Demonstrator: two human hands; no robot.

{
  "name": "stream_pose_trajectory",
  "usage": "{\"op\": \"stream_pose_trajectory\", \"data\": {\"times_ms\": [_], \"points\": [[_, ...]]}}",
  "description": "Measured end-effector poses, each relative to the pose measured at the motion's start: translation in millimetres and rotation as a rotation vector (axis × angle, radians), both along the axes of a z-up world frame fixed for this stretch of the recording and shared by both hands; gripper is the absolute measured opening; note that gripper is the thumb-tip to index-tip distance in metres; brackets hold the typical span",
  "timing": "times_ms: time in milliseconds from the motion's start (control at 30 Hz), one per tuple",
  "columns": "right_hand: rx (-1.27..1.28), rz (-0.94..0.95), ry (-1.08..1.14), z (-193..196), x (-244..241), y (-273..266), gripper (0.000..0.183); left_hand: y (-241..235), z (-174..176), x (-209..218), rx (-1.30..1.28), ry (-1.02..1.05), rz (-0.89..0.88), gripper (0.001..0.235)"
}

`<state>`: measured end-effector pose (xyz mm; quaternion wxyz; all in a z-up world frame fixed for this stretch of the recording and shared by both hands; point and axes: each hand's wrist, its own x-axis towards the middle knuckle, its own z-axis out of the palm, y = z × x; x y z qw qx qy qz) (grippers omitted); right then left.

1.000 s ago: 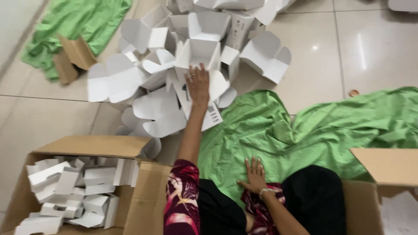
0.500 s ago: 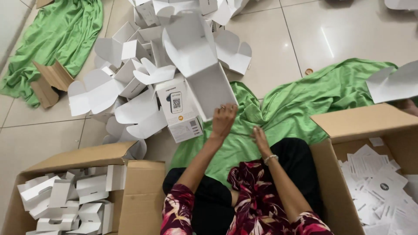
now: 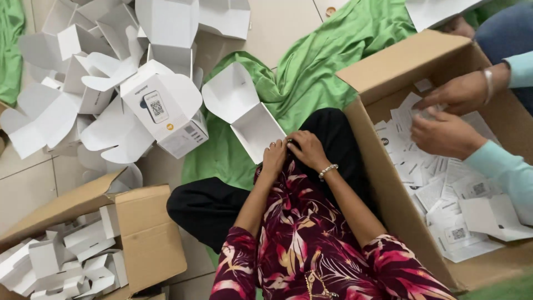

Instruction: The person sits on the floor and packs small white boxes. They place a paper insert and a white plastic tray into each box, close the lid, and toss the finished box aside. The person repeats this process continuously.

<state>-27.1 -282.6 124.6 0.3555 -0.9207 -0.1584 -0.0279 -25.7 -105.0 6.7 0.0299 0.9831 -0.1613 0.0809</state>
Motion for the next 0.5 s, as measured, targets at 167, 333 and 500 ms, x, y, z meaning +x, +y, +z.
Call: {"op": "stream_pose_trajectory", "data": {"times_ms": [167,333,500], "points": [[0.308,0.188,0.065,16.3,-25.6,-16.5,0.034,10.1,51.4,5.2,-0.029,0.469,-0.142,0.039],[0.269,0.068,-0.017,116.9,-73.6,-60.5,0.027,-56.3,164.7,12.1,-0.145,0.343,-0.219,0.045],[0.287,-0.312,-0.055,169.0,-120.3,-126.6,0.019,-166.4,219.9,15.0,-0.703,0.385,-0.604,0.039]]}}
